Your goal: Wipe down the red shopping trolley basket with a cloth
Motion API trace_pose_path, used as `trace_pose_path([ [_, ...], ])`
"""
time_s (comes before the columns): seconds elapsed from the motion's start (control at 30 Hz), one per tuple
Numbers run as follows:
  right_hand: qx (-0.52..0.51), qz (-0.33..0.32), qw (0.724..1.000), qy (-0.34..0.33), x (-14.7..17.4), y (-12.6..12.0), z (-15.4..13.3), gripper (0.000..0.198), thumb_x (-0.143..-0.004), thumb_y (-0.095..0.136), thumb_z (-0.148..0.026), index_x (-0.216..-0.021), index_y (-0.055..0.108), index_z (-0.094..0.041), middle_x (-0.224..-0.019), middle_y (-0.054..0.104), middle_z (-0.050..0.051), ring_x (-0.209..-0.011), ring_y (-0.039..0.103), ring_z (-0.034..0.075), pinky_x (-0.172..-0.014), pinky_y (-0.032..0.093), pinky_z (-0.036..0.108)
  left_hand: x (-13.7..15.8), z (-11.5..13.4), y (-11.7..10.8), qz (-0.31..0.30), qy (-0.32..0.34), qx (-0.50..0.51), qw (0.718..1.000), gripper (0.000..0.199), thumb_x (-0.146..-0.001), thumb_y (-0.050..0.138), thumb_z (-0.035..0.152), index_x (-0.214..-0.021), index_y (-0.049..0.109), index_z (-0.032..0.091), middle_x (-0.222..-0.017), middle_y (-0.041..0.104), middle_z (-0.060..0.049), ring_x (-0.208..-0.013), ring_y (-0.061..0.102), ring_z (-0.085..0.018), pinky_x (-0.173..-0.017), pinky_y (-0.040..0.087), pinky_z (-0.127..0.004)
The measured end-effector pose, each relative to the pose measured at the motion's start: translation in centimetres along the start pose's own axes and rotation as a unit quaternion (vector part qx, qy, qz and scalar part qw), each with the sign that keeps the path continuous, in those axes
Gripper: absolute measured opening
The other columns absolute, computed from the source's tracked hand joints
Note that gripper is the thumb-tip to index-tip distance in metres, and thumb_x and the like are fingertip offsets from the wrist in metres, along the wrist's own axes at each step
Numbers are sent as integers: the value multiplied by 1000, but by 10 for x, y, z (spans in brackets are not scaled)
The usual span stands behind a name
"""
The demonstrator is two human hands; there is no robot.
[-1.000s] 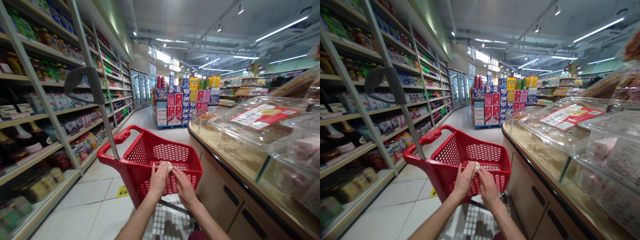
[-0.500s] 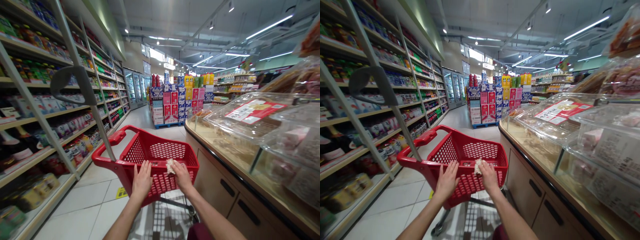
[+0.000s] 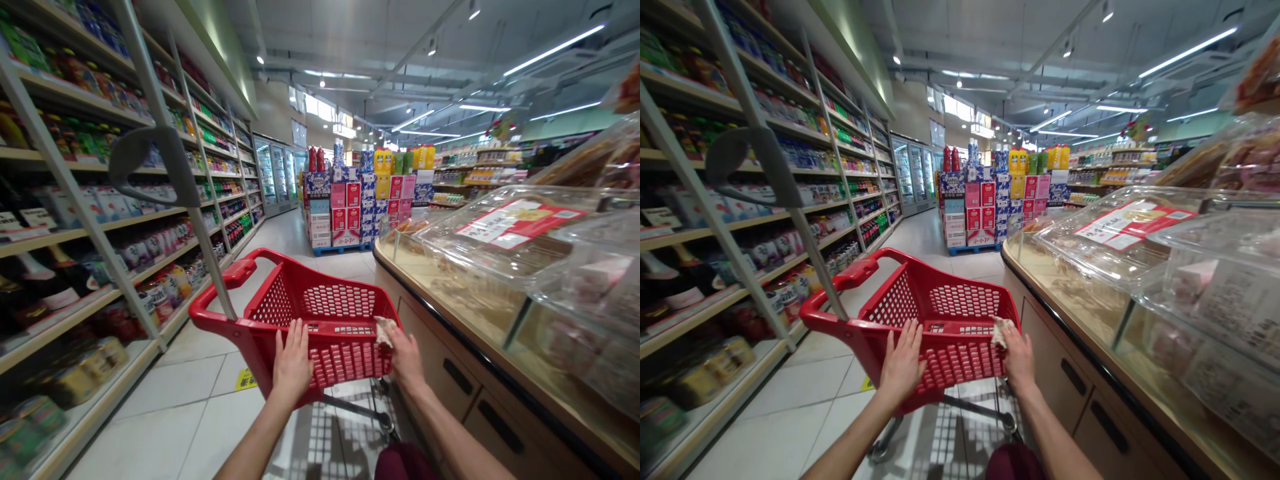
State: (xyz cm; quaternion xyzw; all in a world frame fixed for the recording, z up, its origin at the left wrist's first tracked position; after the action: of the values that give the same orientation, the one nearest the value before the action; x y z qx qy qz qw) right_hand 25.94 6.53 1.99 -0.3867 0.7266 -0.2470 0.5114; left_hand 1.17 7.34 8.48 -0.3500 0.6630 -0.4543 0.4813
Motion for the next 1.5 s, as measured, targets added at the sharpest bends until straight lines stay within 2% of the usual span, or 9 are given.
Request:
trace_pose_path([
  [0.1,3,21,999,34,4,-1,5,50,-68,34,0,-110,56,-18,-120,51,11,-113,45,19,-97,26,43,-1,5,-1,-1,0,0,1000,64,-74,40,37,-129,28,9,-140,20,-11,-130,12,-23,-105,7,-44],
  [0.27,-28,-24,994,-103,4,0,-17,46,-74,36,-5,-113,54,-22,-125,47,6,-116,42,17,-99,23,40,0,9,-1,-1,14,-14,1000,62,-72,40,30,-129,28,9,-140,20,-11,-130,13,-23,-105,8,-45],
  [0.43,26,-4,997,69,2,-9,16,49,-72,35,-3,-114,53,-20,-123,49,10,-115,43,20,-98,22,45,1,12,3,13,11,-15,1000,65,-70,41,28,-130,28,9,-140,20,-11,-130,11,-24,-105,10,-45],
  [0.63,-33,-26,994,-100,4,-2,-12,51,-72,35,-2,-114,53,-25,-126,46,5,-117,40,16,-99,24,41,1,10,6,17,18,-16,1000,65,-70,41,30,-130,27,8,-140,19,-11,-130,11,-23,-105,8,-45],
  [0.83,30,6,998,53,4,-6,11,51,-70,33,0,-114,53,-18,-123,49,11,-115,43,19,-97,25,44,4,11,8,17,8,-24,1000,66,-68,43,28,-130,28,9,-140,20,-11,-130,11,-24,-105,11,-44],
  [1.0,-24,-16,994,-101,7,1,-19,55,-70,33,1,-116,51,-24,-127,46,6,-118,39,16,-99,23,40,6,8,5,16,18,-22,999,67,-69,42,28,-131,26,10,-141,18,-10,-130,10,-23,-105,10,-44],
  [1.2,49,11,999,17,5,-2,-2,57,-66,33,2,-116,51,-20,-124,49,9,-114,43,18,-97,25,44,8,11,4,19,12,-7,1000,68,-67,43,27,-131,26,9,-141,18,-11,-130,11,-23,-105,11,-44],
  [1.37,3,-16,992,-128,7,4,-34,58,-68,33,3,-116,50,-25,-127,46,5,-116,41,15,-98,24,40,9,13,2,17,16,-15,1000,66,-67,41,25,-130,27,11,-140,20,-9,-130,12,-22,-105,12,-44],
  [1.5,56,-6,998,-15,7,-11,8,54,-69,33,0,-115,52,-19,-124,48,10,-113,44,20,-97,25,44,9,12,4,19,13,-21,1000,66,-66,41,21,-130,28,11,-140,20,-10,-130,12,-22,-105,12,-45],
])
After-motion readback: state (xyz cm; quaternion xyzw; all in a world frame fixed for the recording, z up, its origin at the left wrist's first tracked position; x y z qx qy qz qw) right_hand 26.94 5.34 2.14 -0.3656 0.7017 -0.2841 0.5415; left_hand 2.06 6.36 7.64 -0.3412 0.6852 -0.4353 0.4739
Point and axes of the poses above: each hand's wrist, its own x-axis away from the middle knuckle, its own y-axis out of the palm, z = x × y, the point moved 2 cm from there along -x, towards the middle knuckle
